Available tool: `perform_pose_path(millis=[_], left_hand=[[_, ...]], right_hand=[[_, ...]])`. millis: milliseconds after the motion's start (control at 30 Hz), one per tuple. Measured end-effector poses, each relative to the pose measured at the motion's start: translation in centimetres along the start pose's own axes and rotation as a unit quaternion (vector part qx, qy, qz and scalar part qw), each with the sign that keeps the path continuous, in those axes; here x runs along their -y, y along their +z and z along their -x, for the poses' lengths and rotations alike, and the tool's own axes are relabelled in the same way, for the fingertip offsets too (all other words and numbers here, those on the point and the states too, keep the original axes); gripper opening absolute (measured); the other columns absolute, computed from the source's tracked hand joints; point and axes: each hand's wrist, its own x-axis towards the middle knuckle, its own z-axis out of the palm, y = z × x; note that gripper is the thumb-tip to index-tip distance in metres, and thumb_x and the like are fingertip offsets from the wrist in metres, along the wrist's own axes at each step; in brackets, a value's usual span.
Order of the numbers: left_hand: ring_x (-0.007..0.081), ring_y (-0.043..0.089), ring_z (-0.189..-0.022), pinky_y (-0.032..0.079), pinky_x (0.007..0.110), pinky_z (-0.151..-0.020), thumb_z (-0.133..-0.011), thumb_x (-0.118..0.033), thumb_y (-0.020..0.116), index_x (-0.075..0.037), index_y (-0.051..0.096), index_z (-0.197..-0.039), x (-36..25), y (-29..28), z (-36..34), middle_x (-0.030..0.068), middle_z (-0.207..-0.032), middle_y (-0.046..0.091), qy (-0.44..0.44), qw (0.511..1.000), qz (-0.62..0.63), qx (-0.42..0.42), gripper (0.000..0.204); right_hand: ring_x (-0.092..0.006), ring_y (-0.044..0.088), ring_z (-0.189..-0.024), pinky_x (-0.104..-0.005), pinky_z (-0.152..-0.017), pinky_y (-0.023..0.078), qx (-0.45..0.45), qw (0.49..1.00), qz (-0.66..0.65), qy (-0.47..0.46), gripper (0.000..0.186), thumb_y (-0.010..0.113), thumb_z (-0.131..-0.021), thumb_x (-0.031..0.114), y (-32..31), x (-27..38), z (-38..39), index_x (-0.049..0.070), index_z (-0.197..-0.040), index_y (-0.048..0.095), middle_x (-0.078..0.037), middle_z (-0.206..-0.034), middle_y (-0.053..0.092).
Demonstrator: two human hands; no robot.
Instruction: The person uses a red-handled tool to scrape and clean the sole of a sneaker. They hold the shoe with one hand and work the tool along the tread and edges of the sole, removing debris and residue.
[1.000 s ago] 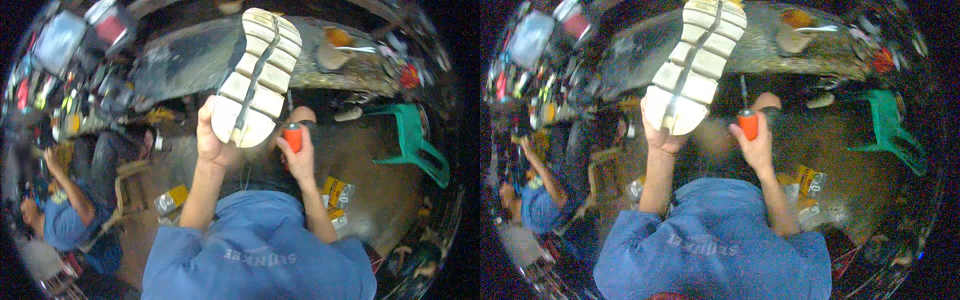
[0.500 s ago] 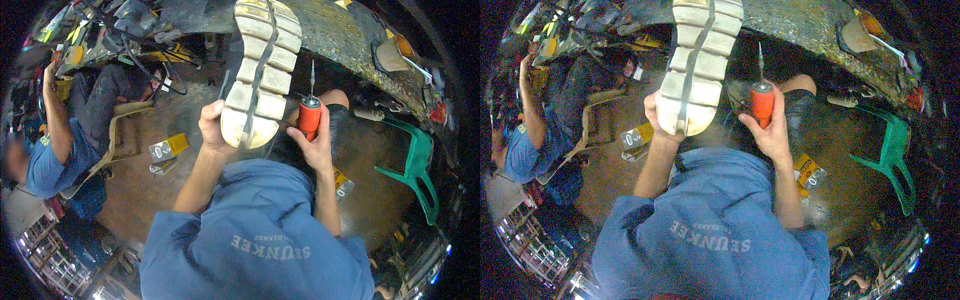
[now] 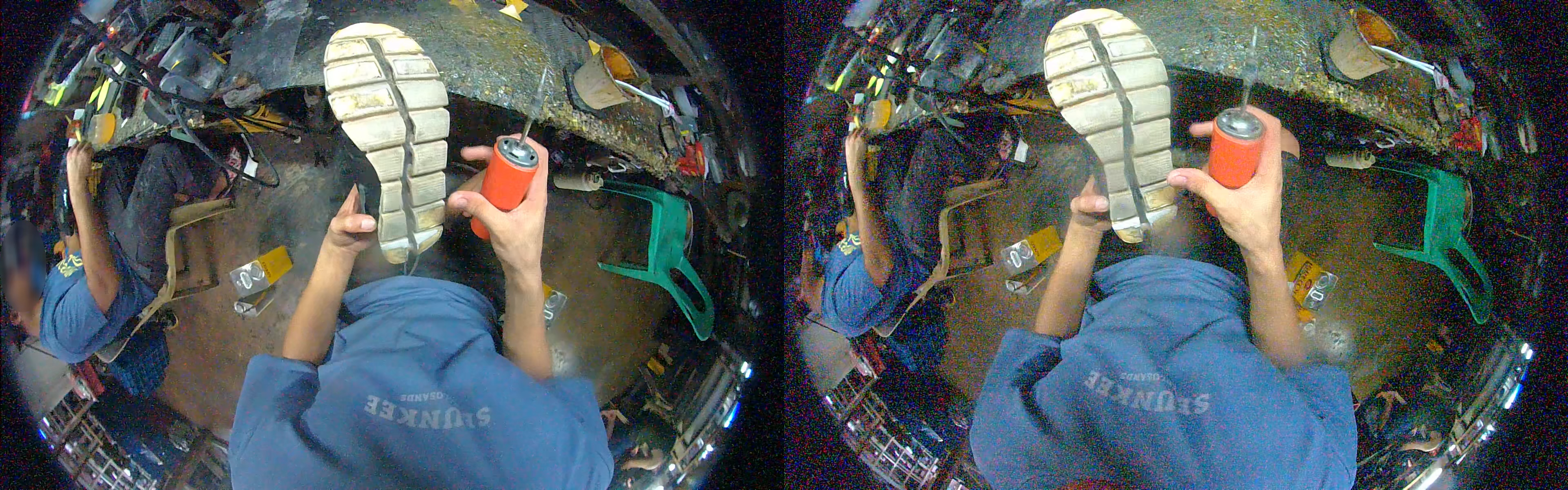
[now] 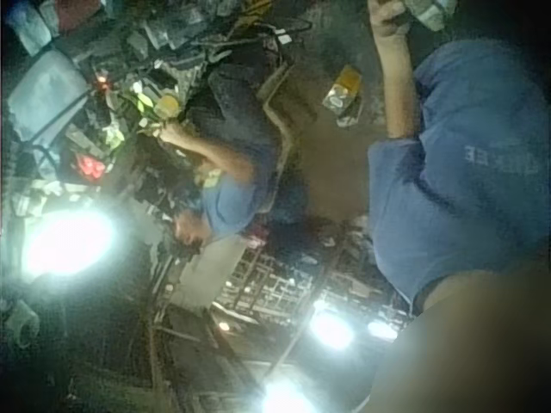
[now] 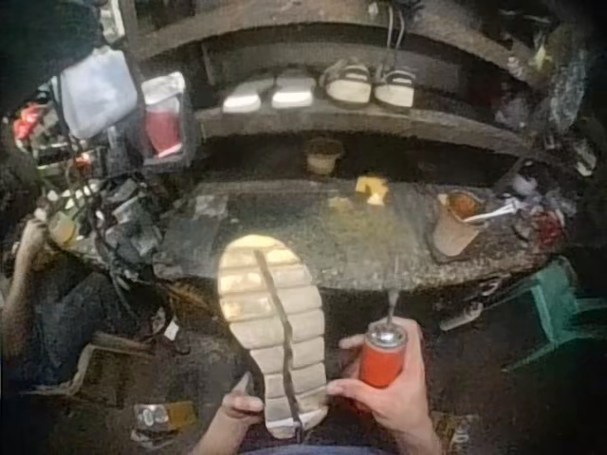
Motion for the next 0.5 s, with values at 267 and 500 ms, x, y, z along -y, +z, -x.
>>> perform_pose_path(millis=[267,500], left_hand=[[0.0367,0.055,-0.151,0.039,0.05,-0.131,-0.064,-0.02,0.085,0.0,0.03,-0.171,-1.0,1.5,0.9,0.0214,-0.165,0.053,-0.008,0.993,-0.117,-0.031,0.121],[0.0392,0.053,-0.153,0.038,0.052,-0.131,-0.066,-0.022,0.085,0.002,0.029,-0.17,-0.6,1.2,1.0,0.0228,-0.166,0.051,-0.012,0.995,-0.093,-0.041,0.12]], right_hand=[[-0.019,0.069,-0.106,-0.0357,-0.093,0.059,-0.014,0.977,0.189,-0.094,0.095,0.11,-0.066,0.025,2.3,1.5,-0.2,0.008,-0.139,0.052,-0.008,-0.123,0.069],[-0.0199,0.068,-0.107,-0.0369,-0.097,0.058,-0.026,0.965,0.235,-0.111,0.091,0.109,-0.067,0.028,2.5,1.7,-0.2,0.008,-0.136,0.054,-0.007,-0.118,0.07]])
